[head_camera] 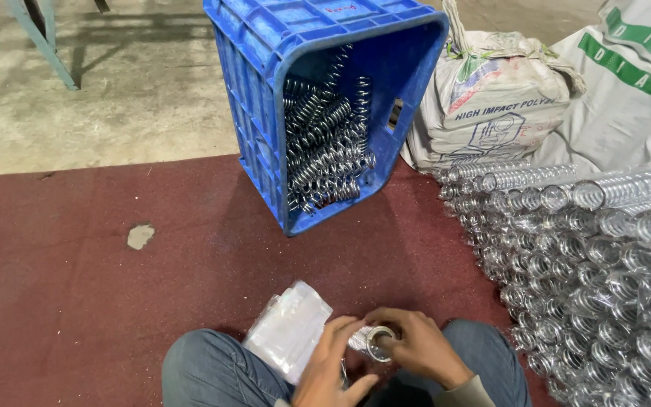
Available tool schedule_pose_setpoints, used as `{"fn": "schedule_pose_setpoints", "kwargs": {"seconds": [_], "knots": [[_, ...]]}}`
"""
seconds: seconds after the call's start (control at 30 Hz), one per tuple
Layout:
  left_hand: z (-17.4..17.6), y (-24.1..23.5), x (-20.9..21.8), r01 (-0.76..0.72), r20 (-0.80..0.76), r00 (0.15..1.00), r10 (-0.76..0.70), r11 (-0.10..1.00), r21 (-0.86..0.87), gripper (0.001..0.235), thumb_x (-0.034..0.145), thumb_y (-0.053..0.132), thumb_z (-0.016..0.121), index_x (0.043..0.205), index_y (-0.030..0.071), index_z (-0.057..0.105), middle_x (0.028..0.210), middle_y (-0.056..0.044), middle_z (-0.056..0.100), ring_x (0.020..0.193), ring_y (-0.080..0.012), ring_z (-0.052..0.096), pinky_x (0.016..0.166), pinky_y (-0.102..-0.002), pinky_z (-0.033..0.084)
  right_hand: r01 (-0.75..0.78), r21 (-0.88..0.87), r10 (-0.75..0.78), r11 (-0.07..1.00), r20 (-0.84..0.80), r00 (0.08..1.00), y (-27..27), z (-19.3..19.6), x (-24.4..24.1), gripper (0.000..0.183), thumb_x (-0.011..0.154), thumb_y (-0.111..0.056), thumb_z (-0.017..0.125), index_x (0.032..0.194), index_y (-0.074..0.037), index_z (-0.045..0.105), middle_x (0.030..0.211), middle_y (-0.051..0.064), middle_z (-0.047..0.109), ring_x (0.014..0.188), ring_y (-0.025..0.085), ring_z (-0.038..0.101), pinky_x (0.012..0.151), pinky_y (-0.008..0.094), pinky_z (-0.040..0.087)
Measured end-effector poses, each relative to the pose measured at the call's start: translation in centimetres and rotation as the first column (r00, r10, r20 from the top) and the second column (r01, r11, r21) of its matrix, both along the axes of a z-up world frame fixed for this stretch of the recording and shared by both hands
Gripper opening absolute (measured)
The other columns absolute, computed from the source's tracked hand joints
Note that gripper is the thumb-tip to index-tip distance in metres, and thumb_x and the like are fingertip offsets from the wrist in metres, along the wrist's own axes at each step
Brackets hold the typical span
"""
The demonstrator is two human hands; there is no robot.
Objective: The person bags metal springs by hand, picking them up individually from a blue crate and the floor, inserting each into a small plastic bag, and placing the bagged items into a pile.
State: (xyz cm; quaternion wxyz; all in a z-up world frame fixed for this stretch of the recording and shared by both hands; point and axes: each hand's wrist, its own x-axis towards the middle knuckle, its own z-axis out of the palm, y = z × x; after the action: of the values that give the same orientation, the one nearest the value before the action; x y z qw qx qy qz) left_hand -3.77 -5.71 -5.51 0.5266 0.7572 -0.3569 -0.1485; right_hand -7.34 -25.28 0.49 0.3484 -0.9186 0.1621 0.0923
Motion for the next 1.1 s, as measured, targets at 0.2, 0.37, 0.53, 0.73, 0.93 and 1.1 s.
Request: {"fn": "schedule_pose_setpoints", "kwargs": {"seconds": [0.2,0.37,0.53,0.73,0.93,1.1], "knots": [[-11.7,13.5,6.6,-0.802,0.712,0.529,0.462,0.545,0.244,0.066,0.067,0.064,0.066,0.129,0.040,0.065,0.134,0.013,0.060,0.122,-0.0136,0.061,0.100,-0.044,0.047,0.000,0.046,-0.005,0.999,0.099,0.995,-1.1,-1.7,-1.1,0.054,0.068,-0.004,0.052,0.104,-0.028,0.084,0.110,-0.013,0.087,0.091,0.008,0.082,0.086,0.024,0.058],[-6.6,16.2,10.6,-0.724,0.382,0.651,0.656,0.384,0.573,0.042,0.080,0.061,0.062,0.116,0.042,0.073,0.123,0.018,0.071,0.123,-0.0126,0.065,0.105,-0.037,0.049,-0.095,0.079,0.075,0.992,0.226,0.971,-1.5,-2.1,-0.3,0.053,0.068,-0.002,0.051,0.103,-0.024,0.083,0.108,-0.009,0.086,0.099,0.011,0.080,0.088,0.027,0.056],[-4.7,14.4,13.7,-0.471,0.199,0.742,0.640,0.286,0.835,0.038,0.079,0.070,0.059,0.107,0.050,0.074,0.115,0.014,0.080,0.117,-0.0200,0.074,0.094,-0.035,0.055,-0.126,0.101,0.104,0.987,0.204,0.973,-2.6,-0.3,2.5,0.046,0.072,-0.001,0.055,0.102,-0.021,0.083,0.103,-0.007,0.086,0.085,0.010,0.077,0.076,0.027,0.055],[-10.7,15.8,14.7,-0.626,0.221,0.688,0.692,0.411,0.663,0.022,0.079,0.052,0.073,0.091,0.035,0.080,0.097,0.015,0.083,0.092,-0.0088,0.078,0.088,-0.022,0.057,-0.037,0.331,0.025,0.943,0.039,0.999,-8.7,0.8,6.5,0.046,0.080,0.010,0.049,0.103,-0.011,0.083,0.093,0.013,0.083,0.048,0.015,0.073,0.040,0.020,0.059],[-7.0,14.8,13.9,-0.654,0.234,0.625,0.745,0.336,0.678,0.018,0.079,0.056,0.066,0.082,0.041,0.075,0.085,0.015,0.080,0.088,-0.0121,0.077,0.082,-0.027,0.055,0.395,-0.426,-0.001,0.814,0.678,0.735,-21.0,4.9,9.1,0.059,0.074,0.010,0.056,0.121,-0.017,0.078,0.114,0.007,0.079,0.096,0.024,0.074,0.081,0.040,0.057],[-4.0,14.1,14.2,-0.498,0.147,0.685,0.713,0.311,0.809,0.025,0.081,0.062,0.058,0.091,0.045,0.075,0.101,0.018,0.082,0.097,-0.0124,0.078,0.081,-0.029,0.055,0.277,-0.941,-0.216,0.193,0.235,0.948,-32.7,3.3,16.3,0.016,0.083,-0.023,0.073,0.096,-0.015,0.077,0.125,0.012,0.062,0.086,0.037,0.072,0.054,0.042,0.058]]}}
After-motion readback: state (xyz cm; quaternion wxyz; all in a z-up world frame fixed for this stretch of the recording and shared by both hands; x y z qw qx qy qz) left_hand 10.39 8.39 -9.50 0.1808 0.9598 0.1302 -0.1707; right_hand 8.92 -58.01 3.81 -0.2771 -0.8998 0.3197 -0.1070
